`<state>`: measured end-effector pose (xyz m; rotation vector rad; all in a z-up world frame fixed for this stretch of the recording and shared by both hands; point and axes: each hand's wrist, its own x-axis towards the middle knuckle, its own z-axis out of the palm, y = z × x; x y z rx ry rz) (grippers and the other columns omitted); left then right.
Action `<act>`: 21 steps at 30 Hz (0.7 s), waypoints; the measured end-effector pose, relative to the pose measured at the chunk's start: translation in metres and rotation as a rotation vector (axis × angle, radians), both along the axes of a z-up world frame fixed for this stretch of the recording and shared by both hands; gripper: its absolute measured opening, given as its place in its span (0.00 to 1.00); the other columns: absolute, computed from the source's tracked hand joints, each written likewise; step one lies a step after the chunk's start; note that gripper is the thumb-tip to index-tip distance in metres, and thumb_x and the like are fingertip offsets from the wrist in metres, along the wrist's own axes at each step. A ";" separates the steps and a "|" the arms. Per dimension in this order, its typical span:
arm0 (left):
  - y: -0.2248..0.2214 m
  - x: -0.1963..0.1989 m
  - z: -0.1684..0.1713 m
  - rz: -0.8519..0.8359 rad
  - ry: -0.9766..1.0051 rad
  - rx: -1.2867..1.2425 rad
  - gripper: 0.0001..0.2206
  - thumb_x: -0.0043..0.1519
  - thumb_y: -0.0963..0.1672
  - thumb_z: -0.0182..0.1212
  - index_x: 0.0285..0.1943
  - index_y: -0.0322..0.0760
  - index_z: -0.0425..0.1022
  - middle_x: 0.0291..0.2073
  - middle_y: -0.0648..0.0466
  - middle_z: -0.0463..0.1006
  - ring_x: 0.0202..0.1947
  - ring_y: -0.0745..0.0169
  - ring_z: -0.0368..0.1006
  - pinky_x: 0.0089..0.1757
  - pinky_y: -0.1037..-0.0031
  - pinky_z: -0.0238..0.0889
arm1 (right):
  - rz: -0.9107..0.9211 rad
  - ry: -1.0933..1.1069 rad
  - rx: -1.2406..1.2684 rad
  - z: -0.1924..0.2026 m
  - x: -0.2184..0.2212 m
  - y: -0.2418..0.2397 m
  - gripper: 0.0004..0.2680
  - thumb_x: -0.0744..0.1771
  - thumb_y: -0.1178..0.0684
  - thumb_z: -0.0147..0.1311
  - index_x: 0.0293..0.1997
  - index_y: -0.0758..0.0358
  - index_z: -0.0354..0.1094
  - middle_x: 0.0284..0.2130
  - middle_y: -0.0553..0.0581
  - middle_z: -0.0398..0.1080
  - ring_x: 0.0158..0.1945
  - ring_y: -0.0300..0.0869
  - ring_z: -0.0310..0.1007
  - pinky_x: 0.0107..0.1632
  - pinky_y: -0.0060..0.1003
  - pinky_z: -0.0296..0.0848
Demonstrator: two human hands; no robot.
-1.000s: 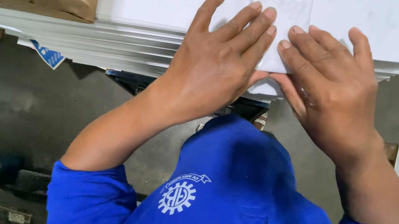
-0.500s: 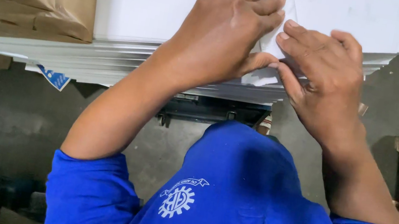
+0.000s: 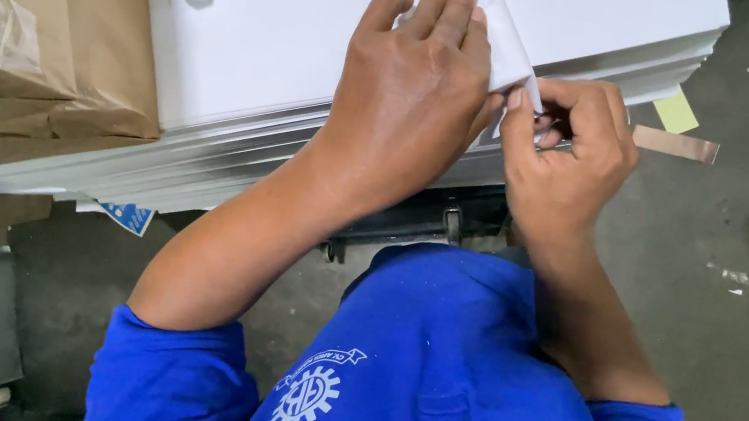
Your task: The person unboxes a stack of printed paper, then folds and wraps a section of the paper in a plastic sleeve, securing the sleeve with tape using a dispenser.
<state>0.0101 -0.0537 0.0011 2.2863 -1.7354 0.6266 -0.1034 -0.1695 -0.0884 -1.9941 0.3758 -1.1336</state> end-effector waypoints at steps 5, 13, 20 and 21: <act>-0.002 -0.002 -0.009 0.030 0.037 -0.035 0.27 0.56 0.46 0.72 0.55 0.12 0.74 0.56 0.26 0.75 0.58 0.33 0.74 0.49 0.59 0.72 | -0.082 -0.139 -0.034 -0.010 0.005 0.009 0.05 0.69 0.67 0.67 0.43 0.69 0.73 0.37 0.56 0.73 0.31 0.36 0.74 0.34 0.29 0.72; -0.001 0.002 -0.013 0.031 0.043 -0.049 0.28 0.56 0.47 0.72 0.56 0.14 0.73 0.57 0.27 0.74 0.59 0.34 0.74 0.45 0.60 0.76 | -0.005 -0.103 -0.017 0.006 -0.007 0.019 0.06 0.68 0.68 0.61 0.49 0.71 0.72 0.40 0.60 0.74 0.38 0.42 0.75 0.42 0.34 0.74; -0.005 0.004 0.008 0.017 0.086 0.039 0.26 0.58 0.51 0.71 0.44 0.14 0.77 0.50 0.24 0.77 0.45 0.34 0.80 0.28 0.53 0.72 | 0.103 -0.026 -0.094 -0.007 -0.016 0.029 0.15 0.67 0.72 0.55 0.61 0.73 0.71 0.46 0.63 0.69 0.48 0.47 0.73 0.53 0.38 0.74; -0.007 0.005 0.004 0.020 0.085 0.037 0.26 0.58 0.51 0.71 0.44 0.14 0.77 0.50 0.24 0.77 0.45 0.34 0.80 0.28 0.53 0.72 | 0.106 -0.027 -0.096 -0.005 -0.017 0.030 0.15 0.67 0.72 0.55 0.61 0.73 0.71 0.46 0.63 0.69 0.48 0.47 0.73 0.53 0.38 0.74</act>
